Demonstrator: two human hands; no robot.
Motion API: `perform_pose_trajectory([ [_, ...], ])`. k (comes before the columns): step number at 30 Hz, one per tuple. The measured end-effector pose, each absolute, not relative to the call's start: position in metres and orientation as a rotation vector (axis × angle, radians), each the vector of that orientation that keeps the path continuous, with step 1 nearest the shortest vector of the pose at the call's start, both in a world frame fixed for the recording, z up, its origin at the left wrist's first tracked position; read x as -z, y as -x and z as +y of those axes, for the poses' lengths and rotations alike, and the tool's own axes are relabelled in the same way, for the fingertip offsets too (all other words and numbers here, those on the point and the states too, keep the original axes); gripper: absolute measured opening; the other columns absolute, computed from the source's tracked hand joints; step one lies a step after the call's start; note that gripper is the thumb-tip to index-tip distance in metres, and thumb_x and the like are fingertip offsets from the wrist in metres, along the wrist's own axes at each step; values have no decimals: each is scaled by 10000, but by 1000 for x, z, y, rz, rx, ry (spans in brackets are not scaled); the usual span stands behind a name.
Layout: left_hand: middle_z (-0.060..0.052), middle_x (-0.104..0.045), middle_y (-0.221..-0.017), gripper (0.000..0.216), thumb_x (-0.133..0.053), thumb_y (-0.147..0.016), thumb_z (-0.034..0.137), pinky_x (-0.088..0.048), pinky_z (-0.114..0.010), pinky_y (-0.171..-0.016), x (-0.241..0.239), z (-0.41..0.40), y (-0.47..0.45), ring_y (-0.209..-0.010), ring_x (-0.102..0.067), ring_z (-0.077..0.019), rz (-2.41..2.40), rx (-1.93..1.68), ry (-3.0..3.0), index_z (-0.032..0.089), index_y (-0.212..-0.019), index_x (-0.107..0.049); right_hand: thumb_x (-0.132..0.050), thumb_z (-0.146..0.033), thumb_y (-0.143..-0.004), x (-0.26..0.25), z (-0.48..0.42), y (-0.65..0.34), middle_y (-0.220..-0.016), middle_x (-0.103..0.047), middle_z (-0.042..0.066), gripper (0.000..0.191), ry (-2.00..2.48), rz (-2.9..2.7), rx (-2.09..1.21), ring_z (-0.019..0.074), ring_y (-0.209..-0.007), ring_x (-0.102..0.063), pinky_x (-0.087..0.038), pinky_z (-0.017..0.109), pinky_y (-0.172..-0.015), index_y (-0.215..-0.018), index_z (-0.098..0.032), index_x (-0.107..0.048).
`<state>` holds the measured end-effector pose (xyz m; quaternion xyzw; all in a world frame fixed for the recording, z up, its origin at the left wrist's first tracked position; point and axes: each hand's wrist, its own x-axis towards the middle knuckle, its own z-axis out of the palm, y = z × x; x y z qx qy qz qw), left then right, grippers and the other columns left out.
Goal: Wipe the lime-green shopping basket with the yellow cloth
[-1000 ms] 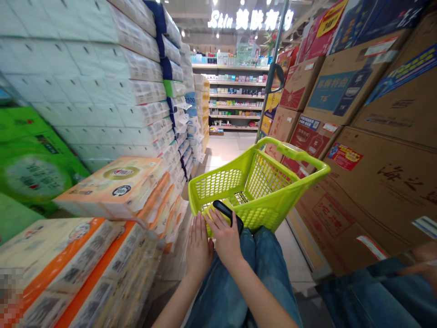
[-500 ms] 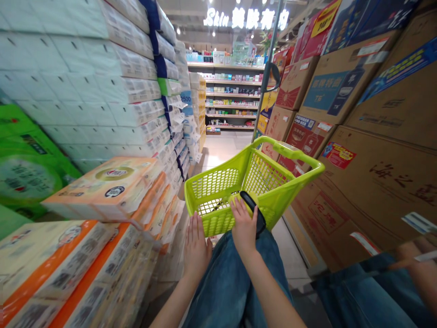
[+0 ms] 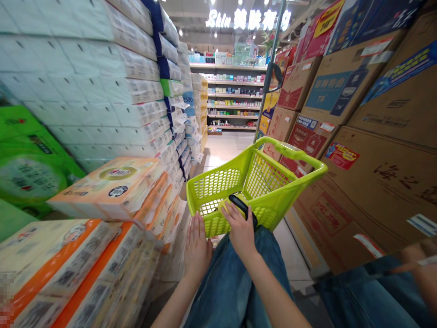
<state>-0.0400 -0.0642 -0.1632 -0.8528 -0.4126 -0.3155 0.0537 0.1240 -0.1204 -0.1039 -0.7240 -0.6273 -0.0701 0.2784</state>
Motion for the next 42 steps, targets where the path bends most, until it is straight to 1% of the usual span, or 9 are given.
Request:
perform_pose_trajectory([
  [4, -192, -252, -1610, 852, -487, -880, 135, -315, -490, -1186, 159, -66, 39, -1500, -222, -297, -1266, 997, 2602, 107, -1567, 16, -345, 69, -742, 95, -132, -166, -1515, -469, -15, 798, 2121, -1486, 298, 141, -1430, -372, 108, 538, -1202, -1416, -335, -489],
  [7, -191, -255, -1609, 848, -489, -883, 144, -311, -502, -1186, 159, -67, 37, -1501, -217, -301, -1274, 1018, 2607, 110, -1568, 9, -353, 57, -735, 97, -130, -166, -1517, -466, -13, 807, 2181, -1401, 323, 157, -1433, -371, 65, 549, -1208, -1427, -338, -481],
  [11, -198, -247, -1610, 849, -495, -888, 172, -318, -518, -1178, 163, -65, 36, -1504, -202, -311, -1258, 1047, 2603, 104, -1567, 9, -370, 10, -813, 108, -115, -120, -1536, -440, 32, 725, 2143, -1448, 266, 177, -1454, -336, 13, 545, -1217, -1466, -297, -438],
  [15, -189, -242, -1614, 816, -436, -901, 135, -321, -490, -1183, 169, -63, 37, -1509, -188, -290, -1256, 983, 2556, 112, -1565, 37, -386, -104, -936, 117, -101, -66, -1538, -436, 36, 558, 1966, -1630, 148, 153, -1465, -310, 25, 519, -1226, -1462, -284, -437],
  [18, -170, -246, -1617, 796, -393, -904, 104, -316, -470, -1188, 172, -61, 39, -1506, -206, -269, -1258, 951, 2514, 139, -1567, 45, -404, -143, -961, 117, -100, -52, -1536, -441, 19, 517, 1882, -1711, 118, 140, -1464, -307, 60, 509, -1226, -1454, -297, -441],
  [23, -213, -244, -1607, 844, -484, -886, 164, -323, -491, -1178, 167, -62, 41, -1500, -218, -301, -1248, 952, 2586, 83, -1563, 13, -431, -44, -879, 105, -114, -93, -1527, -454, 19, 635, 1878, -1787, 140, 147, -1442, -354, 101, 526, -1212, -1446, -327, -448],
  [27, -202, -239, -1611, 852, -486, -875, 132, -319, -500, -1178, 160, -66, 38, -1502, -210, -303, -1270, 995, 2606, 98, -1566, 13, -392, 57, -754, 95, -129, -148, -1513, -474, 13, 774, 2050, -1601, 246, 156, -1424, -386, 72, 542, -1211, -1424, -319, -482],
  [31, -205, -242, -1610, 859, -477, -874, 112, -320, -498, -1177, 158, -69, 36, -1503, -205, -305, -1299, 1001, 2605, 104, -1565, 33, -363, 75, -712, 92, -132, -167, -1517, -467, -5, 798, 2137, -1429, 258, 156, -1439, -361, 71, 543, -1209, -1396, -306, -516],
  [42, -184, -302, -1592, 822, -409, -891, 84, -342, -477, -1170, 167, -64, 37, -1492, -247, -275, -1294, 962, 2492, 143, -1566, 57, -414, -72, -905, 116, -99, -52, -1525, -457, 44, 580, 1880, -1680, 115, 144, -1457, -324, 34, 488, -1228, -1444, -279, -465],
])
